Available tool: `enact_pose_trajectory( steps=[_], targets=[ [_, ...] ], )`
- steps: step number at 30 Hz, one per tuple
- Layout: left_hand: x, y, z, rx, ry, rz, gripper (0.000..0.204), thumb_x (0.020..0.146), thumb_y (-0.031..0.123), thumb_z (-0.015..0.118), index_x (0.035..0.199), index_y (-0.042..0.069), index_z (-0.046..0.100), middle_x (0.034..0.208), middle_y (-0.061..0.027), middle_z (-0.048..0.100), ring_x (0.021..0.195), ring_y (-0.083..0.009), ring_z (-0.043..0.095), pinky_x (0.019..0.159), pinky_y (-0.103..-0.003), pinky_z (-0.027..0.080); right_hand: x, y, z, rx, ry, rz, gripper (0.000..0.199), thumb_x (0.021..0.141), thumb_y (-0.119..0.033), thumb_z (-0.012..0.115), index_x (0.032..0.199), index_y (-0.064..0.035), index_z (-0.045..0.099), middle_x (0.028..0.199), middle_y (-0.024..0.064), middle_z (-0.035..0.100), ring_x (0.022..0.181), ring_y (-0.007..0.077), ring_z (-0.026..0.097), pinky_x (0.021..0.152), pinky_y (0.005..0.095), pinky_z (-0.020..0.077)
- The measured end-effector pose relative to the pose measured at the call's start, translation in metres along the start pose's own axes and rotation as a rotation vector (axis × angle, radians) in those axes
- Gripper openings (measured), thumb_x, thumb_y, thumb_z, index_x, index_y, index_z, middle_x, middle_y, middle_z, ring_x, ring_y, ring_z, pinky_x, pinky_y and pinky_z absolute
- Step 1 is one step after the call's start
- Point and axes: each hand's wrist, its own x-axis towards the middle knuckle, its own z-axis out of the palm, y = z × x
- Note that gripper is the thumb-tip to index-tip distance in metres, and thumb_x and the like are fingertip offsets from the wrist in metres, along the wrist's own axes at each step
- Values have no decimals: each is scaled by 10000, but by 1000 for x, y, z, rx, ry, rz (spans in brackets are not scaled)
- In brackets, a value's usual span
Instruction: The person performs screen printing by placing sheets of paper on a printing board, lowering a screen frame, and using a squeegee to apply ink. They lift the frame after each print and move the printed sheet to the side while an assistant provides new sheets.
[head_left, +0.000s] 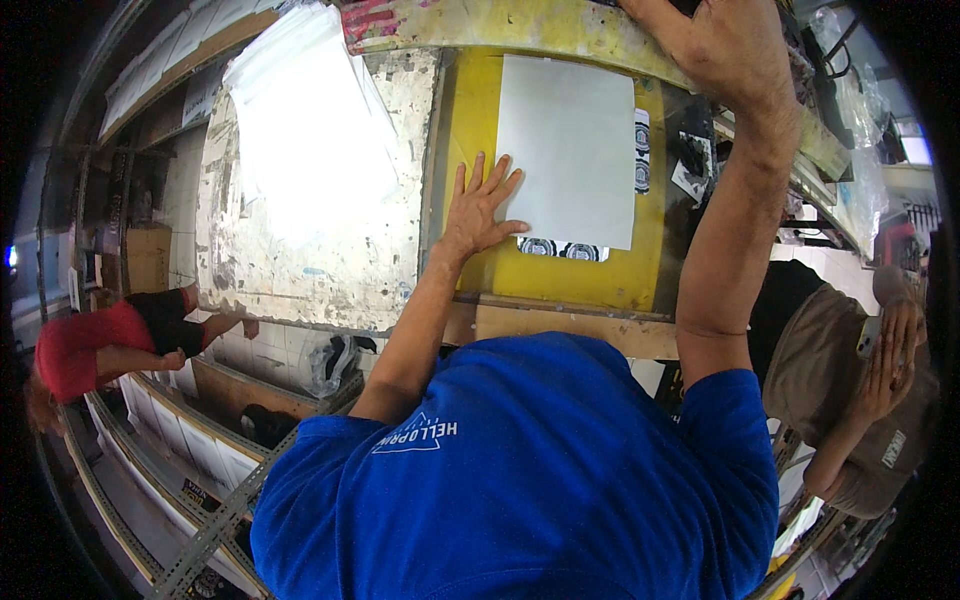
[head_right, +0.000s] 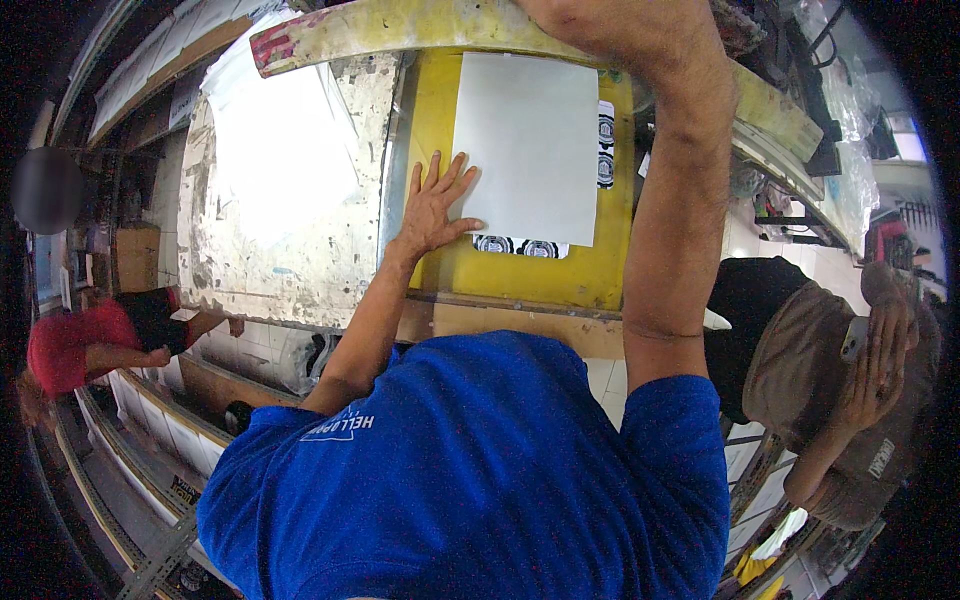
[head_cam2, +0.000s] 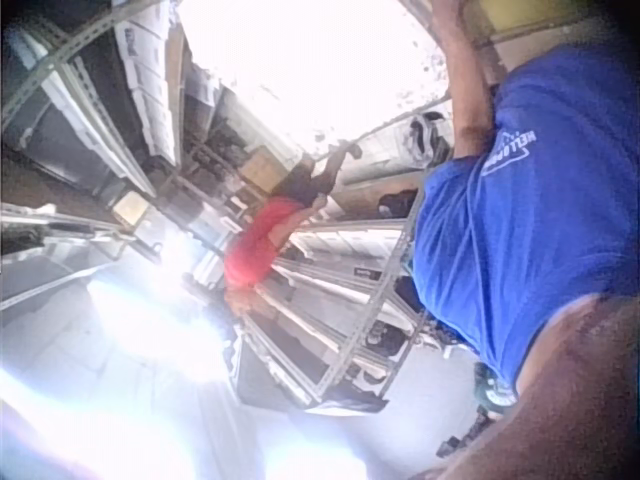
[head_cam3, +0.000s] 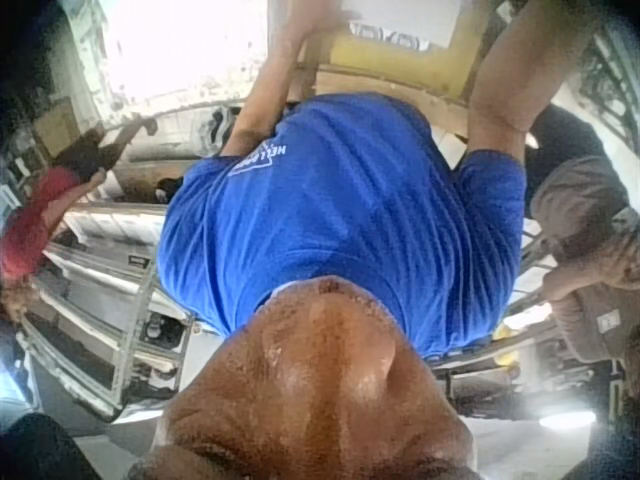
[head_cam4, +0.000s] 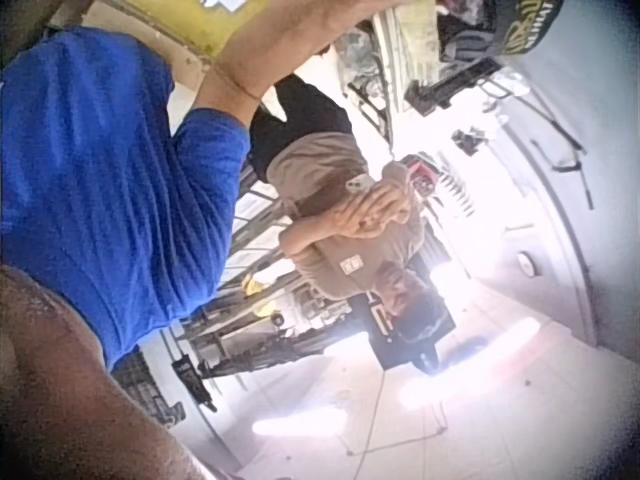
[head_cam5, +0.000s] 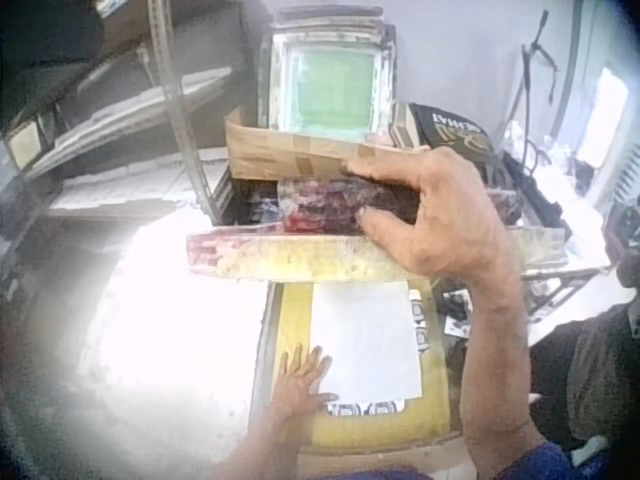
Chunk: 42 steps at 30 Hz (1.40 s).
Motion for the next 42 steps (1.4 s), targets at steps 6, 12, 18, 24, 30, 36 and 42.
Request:
enact_pose_trajectory(
  steps=[6, 12, 18, 24, 30, 36, 42],
  targets=[
    [6, 19, -42, -451, 466, -36, 1205, 721, 696, 760, 1605, 44, 266, 1583, -196, 398, 1488, -383, 325, 1228, -546, 198, -22, -20, -1, -17, -34, 64, 487, 739, -164, 651, 1172, 46, 729, 750, 156, 738, 547, 155, 632, 537, 281, 523],
    [-23, 78, -113, -1315, 859, -225, 1232, 609, 270, 1000, 1548, -88, 288, 1316, -158, 614, 1216, -260, 595, 1069, -416, 467, -120, -48, 34, -142, -137, 113, 567, 720, -238, 814, 1278, -240, 714, 957, 161, 679, 835, 318, 646, 734, 429, 502],
    [-103, 29, -34, -1055, 505, -526, 998, 551, 173, 999, 1401, -57, 530, 1305, -174, 649, 1150, -286, 643, 1012, -415, 520, -206, -40, 100, 92, -257, 293, 609, 748, -189, 806, 1340, -234, 672, 959, 169, 656, 863, 336, 642, 761, 430, 473],
    [-112, 10, -12, -274, 557, -340, 960, 488, 306, 961, 1359, 75, 630, 1539, -213, 451, 1367, -422, 424, 1143, -509, 339, -255, -36, 150, -13, -660, 380, 809, 707, -139, 804, 1467, -239, 546, 1128, 156, 615, 1061, 316, 557, 959, 501, 356],
    [-118, 16, -17, -217, 487, -404, 854, 565, 338, 922, 1329, 66, 657, 1578, -242, 374, 1396, -440, 358, 1142, -523, 320, -242, 20, 194, -44, -519, 423, 835, 620, -113, 765, 1426, -221, 578, 1228, 147, 582, 1165, 314, 506, 1006, 541, 302],
    [-121, 13, -18, -262, 448, -425, 798, 679, 441, 863, 1356, 75, 651, 1596, -266, 337, 1418, -445, 334, 1158, -535, 280, -188, 116, 248, -154, -333, 308, 852, 582, -149, 724, 1416, -244, 579, 1264, 160, 600, 1178, 313, 529, 997, 548, 324],
    [-119, 19, -24, -280, 439, -443, 827, 679, 396, 888, 1402, 102, 618, 1581, -272, 356, 1405, -448, 359, 1152, -526, 292, -130, 193, 287, -238, -328, 288, 838, 605, -215, 704, 1429, -289, 572, 1301, 151, 596, 1218, 308, 523, 981, 546, 321]
  ],
)
